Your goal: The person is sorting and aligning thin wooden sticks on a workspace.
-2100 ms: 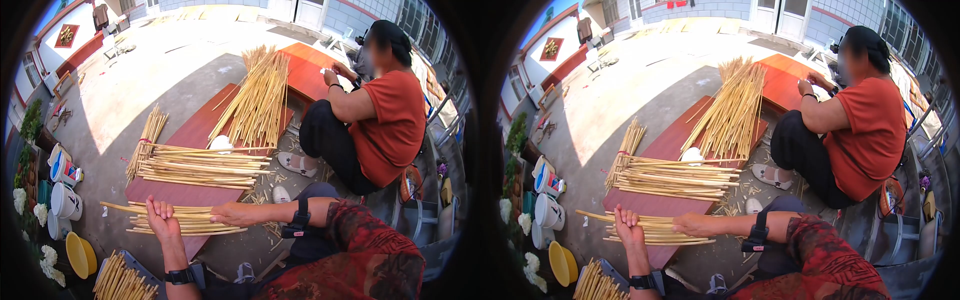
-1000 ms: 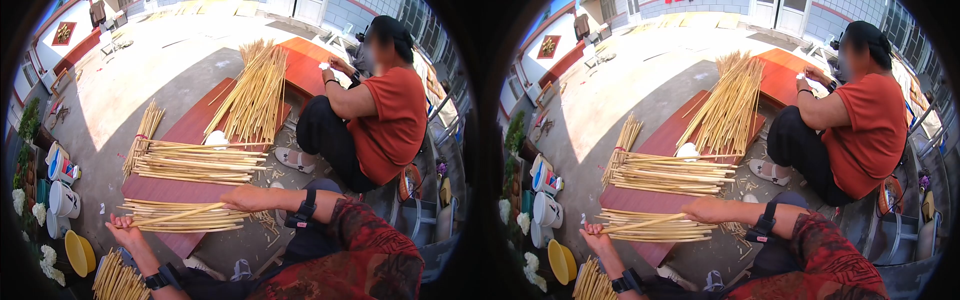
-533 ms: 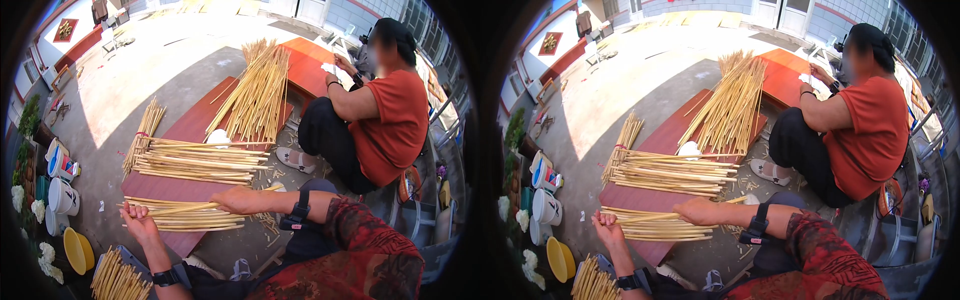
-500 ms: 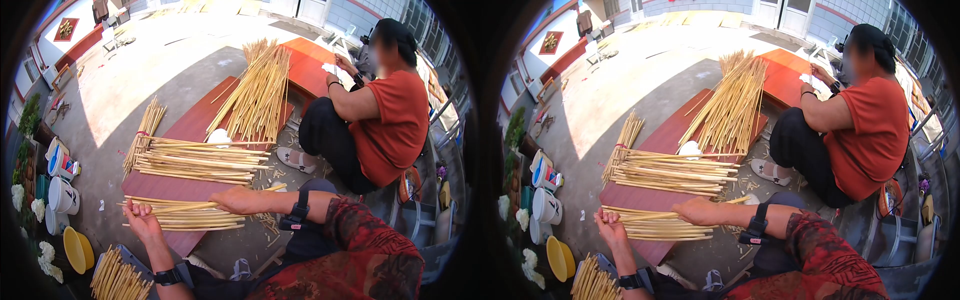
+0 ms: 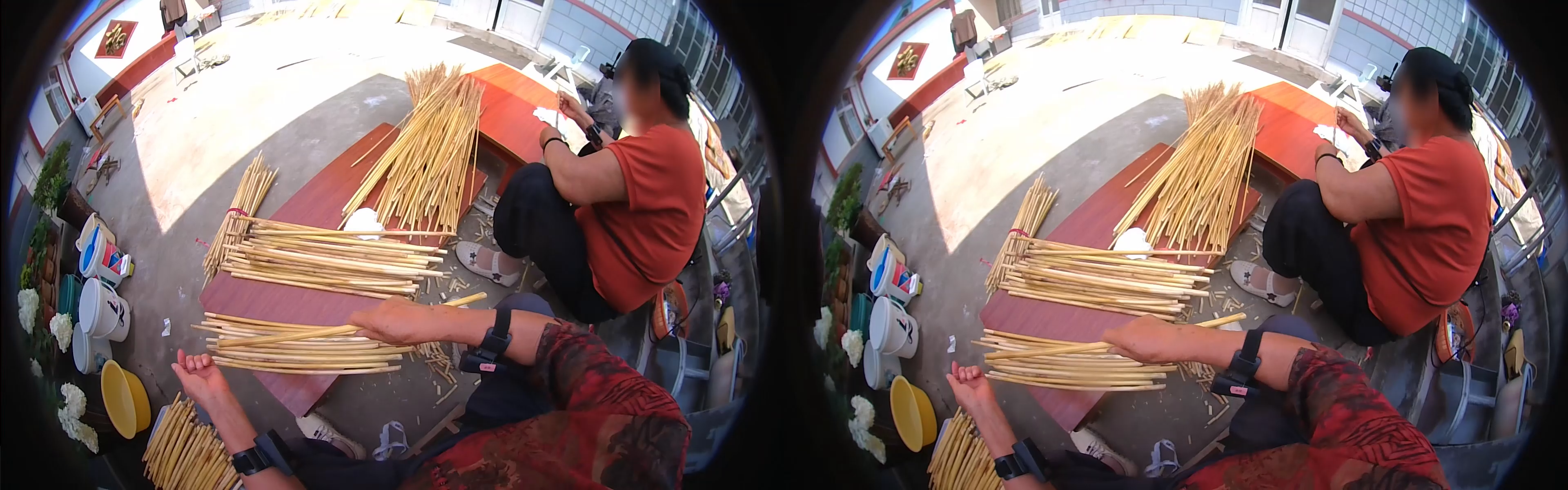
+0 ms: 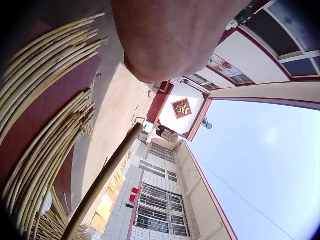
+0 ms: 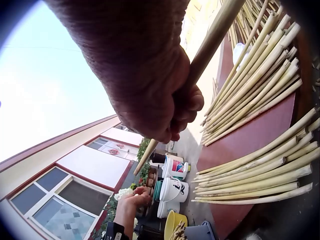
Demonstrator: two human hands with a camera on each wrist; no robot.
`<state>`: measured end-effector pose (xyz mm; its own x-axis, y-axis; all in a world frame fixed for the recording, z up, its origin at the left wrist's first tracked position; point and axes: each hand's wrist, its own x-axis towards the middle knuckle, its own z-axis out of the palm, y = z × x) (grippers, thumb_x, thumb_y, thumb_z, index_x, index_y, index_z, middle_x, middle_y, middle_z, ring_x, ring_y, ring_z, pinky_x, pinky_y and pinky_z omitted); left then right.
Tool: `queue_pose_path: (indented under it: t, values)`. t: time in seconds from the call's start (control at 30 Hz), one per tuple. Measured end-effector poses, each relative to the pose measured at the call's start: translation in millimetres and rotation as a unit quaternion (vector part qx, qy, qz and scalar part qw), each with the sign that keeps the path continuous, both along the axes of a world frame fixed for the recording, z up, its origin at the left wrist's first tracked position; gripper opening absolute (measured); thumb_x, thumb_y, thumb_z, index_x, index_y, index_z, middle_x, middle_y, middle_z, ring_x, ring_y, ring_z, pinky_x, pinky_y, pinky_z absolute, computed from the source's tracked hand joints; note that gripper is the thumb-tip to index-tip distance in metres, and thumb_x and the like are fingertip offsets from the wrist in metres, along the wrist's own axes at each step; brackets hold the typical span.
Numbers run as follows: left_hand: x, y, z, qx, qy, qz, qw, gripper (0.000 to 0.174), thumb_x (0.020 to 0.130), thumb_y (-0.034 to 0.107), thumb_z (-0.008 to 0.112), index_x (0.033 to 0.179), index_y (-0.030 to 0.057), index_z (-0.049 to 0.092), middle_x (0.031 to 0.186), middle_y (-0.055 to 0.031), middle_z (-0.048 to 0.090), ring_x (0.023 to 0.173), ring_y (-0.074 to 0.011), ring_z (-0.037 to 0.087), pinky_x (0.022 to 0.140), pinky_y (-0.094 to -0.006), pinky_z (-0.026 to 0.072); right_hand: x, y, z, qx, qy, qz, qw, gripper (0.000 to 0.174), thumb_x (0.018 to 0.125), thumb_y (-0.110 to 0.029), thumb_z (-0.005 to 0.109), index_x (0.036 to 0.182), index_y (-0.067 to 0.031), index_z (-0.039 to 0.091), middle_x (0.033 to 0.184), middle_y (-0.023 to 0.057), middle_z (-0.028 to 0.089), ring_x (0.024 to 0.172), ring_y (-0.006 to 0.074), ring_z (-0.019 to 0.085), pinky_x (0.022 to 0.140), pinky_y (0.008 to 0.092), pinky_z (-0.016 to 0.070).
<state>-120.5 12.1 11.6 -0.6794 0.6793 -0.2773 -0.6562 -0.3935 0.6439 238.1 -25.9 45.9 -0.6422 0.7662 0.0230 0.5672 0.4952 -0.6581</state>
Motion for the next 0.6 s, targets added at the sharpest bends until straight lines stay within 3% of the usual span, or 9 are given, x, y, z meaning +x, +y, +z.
queue_pose_path:
  t: [0.03,0.07,0.2,0.27,0.3,0.37,0.4,0.47,0.6]
  values:
    - [-8,-1,-5,-0.041,0.049,-0.007,0.998,0.040,0.087,0.035,0.043,0.110,0.0023,0.042,0.084,-0.0066,0.045,0.075,-0.0162,0.044,0.070,-0.0306,0.0432,0,1,-2,-0.001,0.002,0.001,1.000,0.020,0.085,-0.023,0.042,0.086,-0.0032,0.041,0.070,0.0196,0.051,0.070,0.0373,0.051,0.060,0.0446,0.0391]
    - [0,-3,0,-0.041,0.052,-0.007,0.998,0.040,0.087,0.035,0.043,0.110,0.0023,0.042,0.084,-0.0066,0.045,0.075,-0.0162,0.044,0.070,-0.0306,0.0432,-1,4,-5,0.011,0.032,-0.027,0.999,0.021,0.085,-0.024,0.042,0.086,-0.0030,0.041,0.069,0.0198,0.051,0.069,0.0380,0.051,0.060,0.0448,0.0389]
    - [73,-10,21,0.068,0.053,-0.324,0.942,0.051,0.085,0.040,0.044,0.119,0.0025,0.034,0.114,-0.0127,0.040,0.105,-0.0245,0.042,0.091,-0.0395,0.0356,-15,10,-8,-0.045,0.074,-0.033,0.996,0.022,0.085,-0.024,0.044,0.088,-0.0019,0.042,0.070,0.0212,0.051,0.069,0.0396,0.051,0.061,0.0457,0.0386]
    - [111,-18,30,0.073,0.025,-0.402,0.912,0.044,0.086,0.037,0.043,0.114,0.0029,0.039,0.104,-0.0107,0.048,0.097,-0.0218,0.047,0.088,-0.0379,0.0389,-29,5,1,-0.057,0.053,-0.011,0.997,0.023,0.084,-0.023,0.045,0.089,-0.0015,0.042,0.071,0.0222,0.052,0.070,0.0396,0.052,0.062,0.0460,0.0387]
    - [118,-20,30,0.073,0.023,-0.401,0.913,0.044,0.086,0.037,0.043,0.114,0.0029,0.039,0.104,-0.0107,0.048,0.097,-0.0218,0.047,0.088,-0.0379,0.0389,-36,3,3,-0.071,0.034,0.008,0.997,0.023,0.083,-0.023,0.047,0.091,-0.0011,0.043,0.072,0.0233,0.053,0.071,0.0397,0.052,0.062,0.0462,0.0387]
    - [128,-19,27,0.079,-0.015,-0.360,0.930,0.033,0.089,0.032,0.040,0.105,0.0036,0.045,0.077,-0.0043,0.052,0.074,-0.0147,0.051,0.073,-0.0324,0.0442,-48,3,-2,-0.083,0.040,0.015,0.996,0.024,0.082,-0.022,0.047,0.092,-0.0009,0.043,0.073,0.0240,0.053,0.072,0.0398,0.052,0.063,0.0464,0.0387]
    - [130,-19,27,0.078,-0.015,-0.360,0.929,0.033,0.089,0.032,0.040,0.105,0.0036,0.045,0.077,-0.0043,0.052,0.074,-0.0147,0.051,0.073,-0.0324,0.0442,-52,3,-4,-0.095,0.047,0.022,0.994,0.024,0.082,-0.021,0.048,0.093,-0.0006,0.044,0.075,0.0248,0.054,0.073,0.0398,0.053,0.063,0.0465,0.0388]
    - [131,-17,29,0.140,-0.028,-0.383,0.912,0.027,0.090,0.029,0.038,0.095,0.0045,0.048,0.053,0.0029,0.038,0.048,-0.0078,0.038,0.053,-0.0241,0.0389,-59,5,-6,-0.095,0.053,-0.002,0.994,0.023,0.081,-0.021,0.048,0.092,-0.0004,0.044,0.075,0.0247,0.054,0.073,0.0402,0.053,0.063,0.0466,0.0390]
    - [131,-20,31,0.136,-0.008,-0.358,0.924,0.028,0.091,0.029,0.036,0.092,0.0044,0.048,0.049,0.0042,0.026,0.041,-0.0054,0.025,0.042,-0.0207,0.0282,-66,9,-3,-0.109,0.018,-0.019,0.994,0.020,0.081,-0.018,0.047,0.088,-0.0002,0.043,0.074,0.0237,0.054,0.072,0.0409,0.052,0.062,0.0466,0.0397]
